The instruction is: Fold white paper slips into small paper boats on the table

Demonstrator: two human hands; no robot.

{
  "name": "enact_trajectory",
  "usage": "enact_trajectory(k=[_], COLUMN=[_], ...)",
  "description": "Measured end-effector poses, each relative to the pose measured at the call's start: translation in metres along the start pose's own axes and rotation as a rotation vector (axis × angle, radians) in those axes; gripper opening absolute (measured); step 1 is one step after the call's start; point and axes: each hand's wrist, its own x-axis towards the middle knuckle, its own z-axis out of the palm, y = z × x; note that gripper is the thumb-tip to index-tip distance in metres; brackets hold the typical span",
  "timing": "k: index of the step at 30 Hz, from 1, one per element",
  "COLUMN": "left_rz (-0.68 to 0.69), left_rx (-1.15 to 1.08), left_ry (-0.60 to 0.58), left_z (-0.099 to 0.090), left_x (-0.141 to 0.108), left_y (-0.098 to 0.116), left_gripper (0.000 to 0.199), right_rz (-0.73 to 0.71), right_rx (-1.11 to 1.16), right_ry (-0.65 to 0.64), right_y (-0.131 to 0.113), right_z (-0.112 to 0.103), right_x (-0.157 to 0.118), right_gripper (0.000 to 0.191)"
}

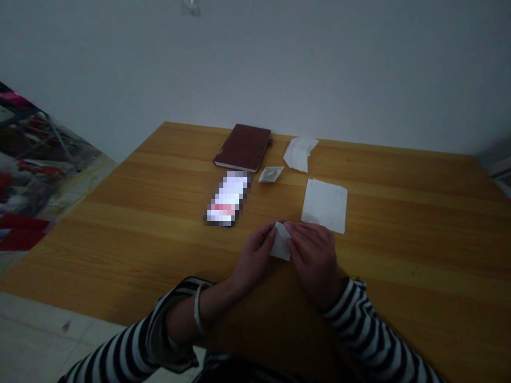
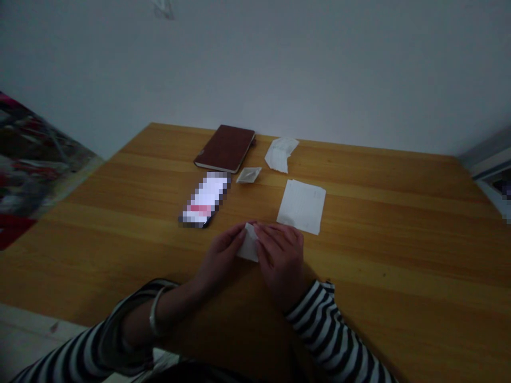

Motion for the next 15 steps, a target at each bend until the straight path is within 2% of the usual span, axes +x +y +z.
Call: enact_trajectory(k=[4, 8, 10, 15], left_rz=[-0.008, -0.005, -0.002, -0.028], left_rx=[0.012, 0.026, 0.02, -0.048], left_ry=[0.034, 0.043, 0.054, 0.066], left_z=[-0.0004, 0.0007, 0.0019, 0.005], left_x=[-0.0003, -0.002, -0.0024, -0.0028], left_y=[-0.0004, 0.0016, 0.0036, 0.0087], left_gripper=[0.033, 0.034, 0.034, 0.035], right_rz=[0.01, 0.121, 0.173, 0.151], right_rx=[0.059, 0.285, 0.362, 0.251], right_ry=[-0.02, 0.015, 0.016, -0.008], right_y=[-0.0041, -0.0086, -0.0094, -0.0079], right_z=[-0.0002, 0.0005, 0.0021, 0.0064], right_x=[0.0012, 0.0019, 0.0005, -0.0046], right_gripper=[0.037, 0.029, 0.031, 0.049])
